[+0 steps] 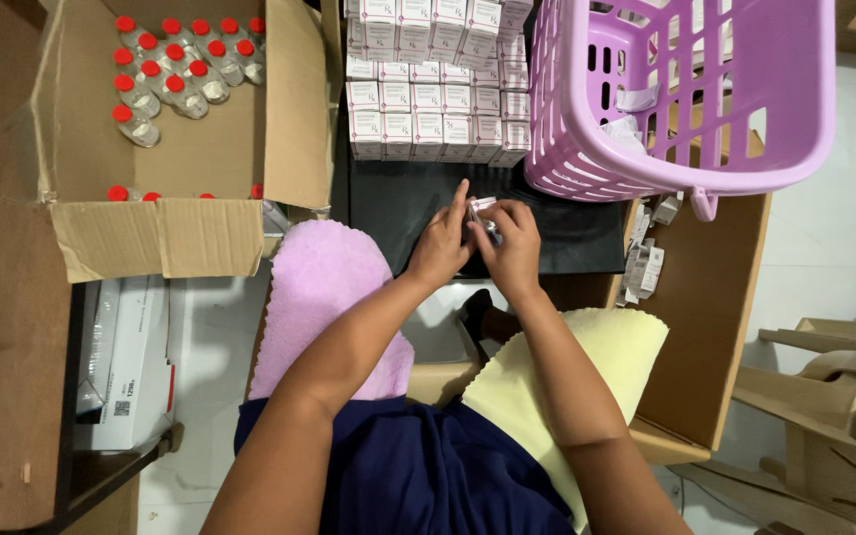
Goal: The person sits on the floor and repeatedly takes small white boxes from a pink basket, opens them, places a small bottle with a red cap inside, closes the box, and stacks it on a growing pile. The person also moves a pink basket and a cardboard box of bottles to access items.
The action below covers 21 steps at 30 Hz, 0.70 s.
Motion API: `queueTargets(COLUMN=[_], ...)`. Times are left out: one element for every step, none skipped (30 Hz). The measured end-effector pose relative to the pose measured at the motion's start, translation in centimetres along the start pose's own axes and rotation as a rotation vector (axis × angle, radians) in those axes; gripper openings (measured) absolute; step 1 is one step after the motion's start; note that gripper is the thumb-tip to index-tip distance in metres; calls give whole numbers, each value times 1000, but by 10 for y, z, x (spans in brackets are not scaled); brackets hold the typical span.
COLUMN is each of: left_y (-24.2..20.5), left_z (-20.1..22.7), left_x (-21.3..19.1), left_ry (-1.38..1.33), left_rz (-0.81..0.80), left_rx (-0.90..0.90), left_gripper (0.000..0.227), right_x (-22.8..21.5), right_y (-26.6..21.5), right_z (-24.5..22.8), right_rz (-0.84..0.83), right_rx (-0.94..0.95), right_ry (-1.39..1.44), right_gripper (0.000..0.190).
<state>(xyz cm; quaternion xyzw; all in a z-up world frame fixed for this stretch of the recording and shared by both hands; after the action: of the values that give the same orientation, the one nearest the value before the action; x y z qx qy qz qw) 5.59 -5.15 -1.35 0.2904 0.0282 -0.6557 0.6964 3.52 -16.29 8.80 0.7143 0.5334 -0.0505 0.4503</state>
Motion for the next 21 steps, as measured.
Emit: queueTargets(left_y=[0,1,1,1,1,0,0,-1,0,0,1,1,3,5,10,16,22,29,37,46,55], left_z=[0,0,-1,-1,-2,-2,-3,-2,0,3,7,18,30,42,51,60,69,75,79,82,83], left_x=[-1,-2,-3,-4,-4,-4,-5,-7,-7,-8,-11,-15,-20,-25,-31,-37,-42,-44,-48,-50,-52], left_ry=[-5,-10,-11,-12,-13,-13,-13,-12,6,24,46,49,53,56,51,46,40,42,43,46,43], left_rz=[13,26,29,33,35,23,12,0,-26,-51,-77,-73,-69,-66,-54,-43,-33,-77,-122,-167,-189], left_rx=[6,12,10,8,5,-1,-8,-14,-12,-11,-7,51,112,172,186,199,212,240,266,292,293], left_gripper=[89,89,89,88,88,87,87,87,86,85,84,82,79,77,76,75,74,74,74,74,73], right_x=[0,1,2,2,1,0,0,1,2,3,6,9,11,9,6,3,-3,-10,-16,-19,-22], right_y=[1,1,0,-1,-3,-5,-8,-11,-13,-14,-15,-15,-14,-12,-7,-2,2,7,11,15,19], right_z=[-3,-3,-3,-3,-5,-7,-8,-7,-6,-4,-1,2,6,9,12,14,13,12,9,11,12], right_rz=[7,-11,-30,-50,-61,-73,-86,-93,-97,-101,-105,-109,-111,-96,-79,-63,-57,-51,-46,-40,-35], right_rx=[-26,-17,-8,0,-25,-49,-75,-55,-37,-18,21,60,97,106,113,118,75,31,-12,12,39], right_ry=[-19,-27,-36,-44,-92,-140,-188,-180,-173,-166,-126,-87,-46,-3,41,85,124,164,203,255,308], right_gripper=[24,23,22,22,22,22,22,25,28,31,32,33,35,34,33,33,32,31,31,28,25])
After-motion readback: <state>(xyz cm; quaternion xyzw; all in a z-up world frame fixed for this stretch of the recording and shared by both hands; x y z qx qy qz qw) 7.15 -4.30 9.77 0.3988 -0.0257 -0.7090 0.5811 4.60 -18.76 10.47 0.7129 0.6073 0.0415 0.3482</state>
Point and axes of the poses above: each hand's wrist, its own y-axis towards the middle knuckle, its own x-axis out of the palm, z = x × y, the point moved 8 cm from there along y, towards the middle knuckle, and after that the axes turned 10 degrees about z, right-handed, at the moved point
